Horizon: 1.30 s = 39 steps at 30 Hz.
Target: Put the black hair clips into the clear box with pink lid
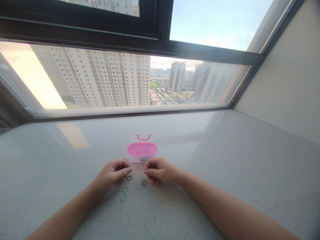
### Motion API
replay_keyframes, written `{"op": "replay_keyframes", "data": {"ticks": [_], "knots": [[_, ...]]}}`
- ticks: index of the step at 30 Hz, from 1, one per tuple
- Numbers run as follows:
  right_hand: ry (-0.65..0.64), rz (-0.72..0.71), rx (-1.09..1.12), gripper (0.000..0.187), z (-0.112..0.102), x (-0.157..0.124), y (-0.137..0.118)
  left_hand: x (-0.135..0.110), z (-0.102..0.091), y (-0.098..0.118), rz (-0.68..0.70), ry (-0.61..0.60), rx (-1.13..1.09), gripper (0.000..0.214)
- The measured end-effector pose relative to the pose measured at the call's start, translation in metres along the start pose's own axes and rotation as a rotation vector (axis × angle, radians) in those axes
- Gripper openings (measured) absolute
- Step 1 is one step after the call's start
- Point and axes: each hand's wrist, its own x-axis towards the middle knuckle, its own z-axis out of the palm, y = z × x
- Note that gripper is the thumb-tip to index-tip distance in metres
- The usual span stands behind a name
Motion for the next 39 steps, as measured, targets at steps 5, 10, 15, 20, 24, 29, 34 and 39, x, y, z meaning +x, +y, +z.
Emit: {"op": "replay_keyframes", "data": {"ticks": [5,10,15,20,24,29,34,39], "knots": [[-0.003,0.004,-0.002,0.028,0.0003,-0.0004,0.0002,-0.0001,0.0007,0.0010,-0.012,0.005,0.018,0.020],[0.000,0.004,-0.010,0.028,0.0009,-0.0007,-0.0005,0.0011,0.0005,0.0013,-0.002,0.013,0.026,0.021],[-0.004,0.010,-0.028,0.027,0.0006,-0.0011,-0.0016,-0.0002,0.0012,0.0026,-0.007,0.025,0.027,0.021],[-0.019,0.006,-0.042,0.025,0.0007,-0.0014,-0.0021,-0.0004,0.0013,0.0021,0.008,0.016,0.001,0.021],[-0.016,0.010,-0.030,0.026,0.0005,-0.0003,-0.0002,0.0001,0.0006,0.0010,0.010,0.008,-0.001,0.021],[-0.016,0.013,-0.033,0.027,-0.0001,-0.0006,-0.0002,0.0002,0.0011,0.0021,-0.002,0.008,-0.002,0.021],[-0.012,0.008,-0.036,0.025,0.0005,-0.0021,-0.0018,-0.0003,0.0017,0.0039,-0.001,0.031,0.010,0.021],[-0.006,0.010,-0.031,0.023,0.0010,-0.0013,-0.0014,-0.0003,0.0016,0.0033,0.001,0.016,0.005,0.021]]}}
